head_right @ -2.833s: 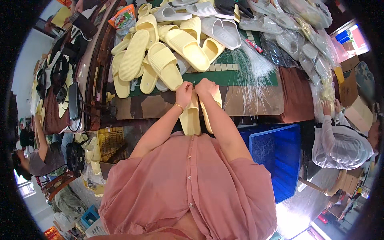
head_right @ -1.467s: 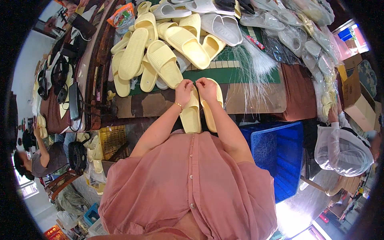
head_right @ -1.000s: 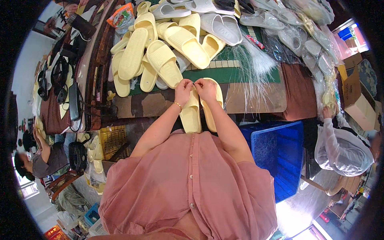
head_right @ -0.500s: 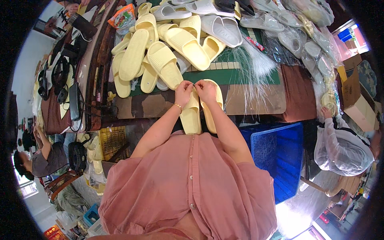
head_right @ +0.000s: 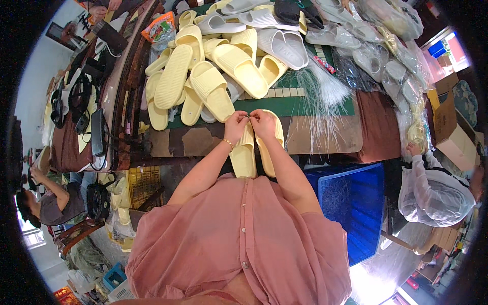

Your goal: The person pairs slippers together by threading and fastening plastic tags through them by hand.

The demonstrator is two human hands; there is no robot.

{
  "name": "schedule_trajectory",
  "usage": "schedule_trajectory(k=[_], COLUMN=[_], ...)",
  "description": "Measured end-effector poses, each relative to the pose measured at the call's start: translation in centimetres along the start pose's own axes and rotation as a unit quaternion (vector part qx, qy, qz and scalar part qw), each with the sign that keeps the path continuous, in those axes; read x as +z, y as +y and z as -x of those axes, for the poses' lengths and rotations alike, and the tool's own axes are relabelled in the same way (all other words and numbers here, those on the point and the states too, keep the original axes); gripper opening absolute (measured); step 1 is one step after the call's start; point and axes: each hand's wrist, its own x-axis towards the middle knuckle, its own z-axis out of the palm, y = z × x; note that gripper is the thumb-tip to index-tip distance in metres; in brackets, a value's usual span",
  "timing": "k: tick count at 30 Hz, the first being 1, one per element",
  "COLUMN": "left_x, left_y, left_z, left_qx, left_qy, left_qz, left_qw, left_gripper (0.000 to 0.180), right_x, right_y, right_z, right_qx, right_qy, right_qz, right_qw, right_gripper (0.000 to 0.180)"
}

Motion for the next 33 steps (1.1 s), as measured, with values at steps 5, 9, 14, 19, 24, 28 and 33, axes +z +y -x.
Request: schedule_trajectory(k=[5,9,14,19,24,28,33], left_x=[-0.1,-0.3,-0.3,-0.3,-0.1,0.1,0.0], left_y=[0.8,0.6,0.0,0.6,1.1,0.4,0.1], left_z=[0.1,0.0,-0.1,0.3,0.3,0.0,-0.4], left_qx=[-0.031,-0.030,-0.002,-0.012,-0.029,-0.016,-0.033], left_qy=[-0.033,-0.032,-0.039,-0.050,-0.058,-0.051,-0.035], left_qz=[0.008,0.004,-0.001,-0.014,-0.019,0.002,0.054], left_qw=[0.999,0.999,0.999,0.999,0.998,0.999,0.997], left_gripper=[0.012,0.012,0.013,0.014,0.015,0.013,0.008], right_x=[0.1,0.0,0.2,0.3,0.3,-0.1,-0.1], right_y=[0.3,-0.2,0.1,0.7,1.1,0.3,0.2], right_z=[0.0,0.0,-0.1,0.2,0.1,-0.1,-0.6], right_qx=[0.008,0.017,0.032,0.045,0.053,0.056,0.015], right_qy=[0.015,0.009,0.007,-0.017,-0.021,-0.017,0.006], right_qz=[-0.034,-0.053,-0.098,-0.133,-0.145,-0.133,-0.107], right_qw=[0.999,0.998,0.995,0.990,0.988,0.989,0.994], right_gripper=[0.014,0.018,0.020,0.022,0.022,0.021,0.017])
